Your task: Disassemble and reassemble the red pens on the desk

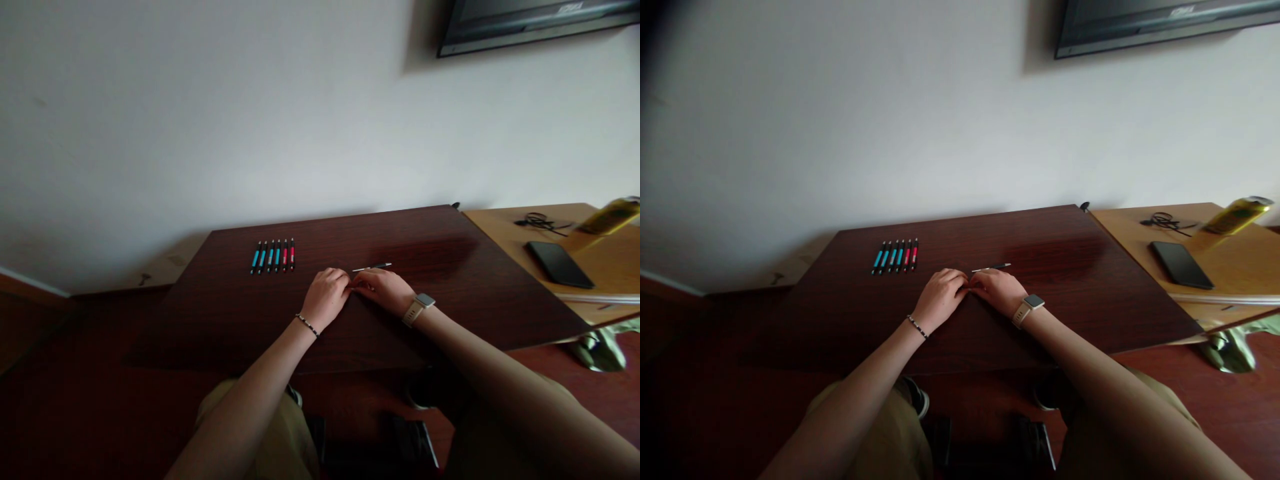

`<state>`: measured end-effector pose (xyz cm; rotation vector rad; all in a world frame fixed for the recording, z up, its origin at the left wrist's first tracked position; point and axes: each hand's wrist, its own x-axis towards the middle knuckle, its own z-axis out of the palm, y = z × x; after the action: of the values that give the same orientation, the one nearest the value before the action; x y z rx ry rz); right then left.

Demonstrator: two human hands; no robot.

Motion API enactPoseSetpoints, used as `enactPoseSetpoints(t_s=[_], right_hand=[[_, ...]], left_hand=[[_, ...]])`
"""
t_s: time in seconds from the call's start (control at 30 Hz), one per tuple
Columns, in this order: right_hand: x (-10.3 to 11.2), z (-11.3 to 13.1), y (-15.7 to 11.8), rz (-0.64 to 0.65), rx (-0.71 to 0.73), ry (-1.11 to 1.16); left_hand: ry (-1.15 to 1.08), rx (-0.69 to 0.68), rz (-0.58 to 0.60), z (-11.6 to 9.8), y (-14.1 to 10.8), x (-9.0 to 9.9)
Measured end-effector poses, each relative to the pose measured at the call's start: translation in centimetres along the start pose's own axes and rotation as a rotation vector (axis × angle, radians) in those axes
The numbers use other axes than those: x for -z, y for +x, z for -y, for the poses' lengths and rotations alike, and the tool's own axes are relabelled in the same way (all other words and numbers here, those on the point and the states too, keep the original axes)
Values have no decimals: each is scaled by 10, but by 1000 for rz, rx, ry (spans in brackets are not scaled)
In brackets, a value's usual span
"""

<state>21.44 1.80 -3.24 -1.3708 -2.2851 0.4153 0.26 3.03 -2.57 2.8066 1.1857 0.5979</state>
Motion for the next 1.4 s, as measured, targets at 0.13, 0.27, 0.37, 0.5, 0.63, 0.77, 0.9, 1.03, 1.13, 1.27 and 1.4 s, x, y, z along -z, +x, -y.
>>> enactPoseSetpoints(t_s=[0.13, 0.27, 0.37, 0.5, 0.63, 0.77, 0.9, 1.03, 1.13, 1.27, 1.4], right_hand=[[1, -3, -1, 1, -15, -10], [4, -4, -3, 16, -32, -4], [6, -5, -4, 10, -33, -3], [7, -9, -7, 3, -36, -8], [7, -13, -9, 2, -50, -35], [9, -15, -11, 5, -50, -44], [11, -14, -11, 13, -60, -47], [11, -13, -12, 13, -55, -47], [10, -14, -12, 13, -57, -50], [9, -16, -11, 14, -54, -60], [7, -15, -10, 13, -64, -56]], left_hand=[[-5, 5, 3, 3, -3, 2], [-7, 18, -2, 8, -7, 4], [-10, 23, -4, 10, -8, 6], [-15, 31, -7, 11, -10, 9], [-22, 43, -26, 14, -14, 14], [-21, 60, -36, 20, -20, 17], [-18, 70, -35, 28, -27, 20], [-10, 86, -37, 34, -32, 23], [-13, 89, -38, 38, -35, 24], [-8, 103, -42, 43, -40, 26], [13, 141, -53, 45, -45, 30]])
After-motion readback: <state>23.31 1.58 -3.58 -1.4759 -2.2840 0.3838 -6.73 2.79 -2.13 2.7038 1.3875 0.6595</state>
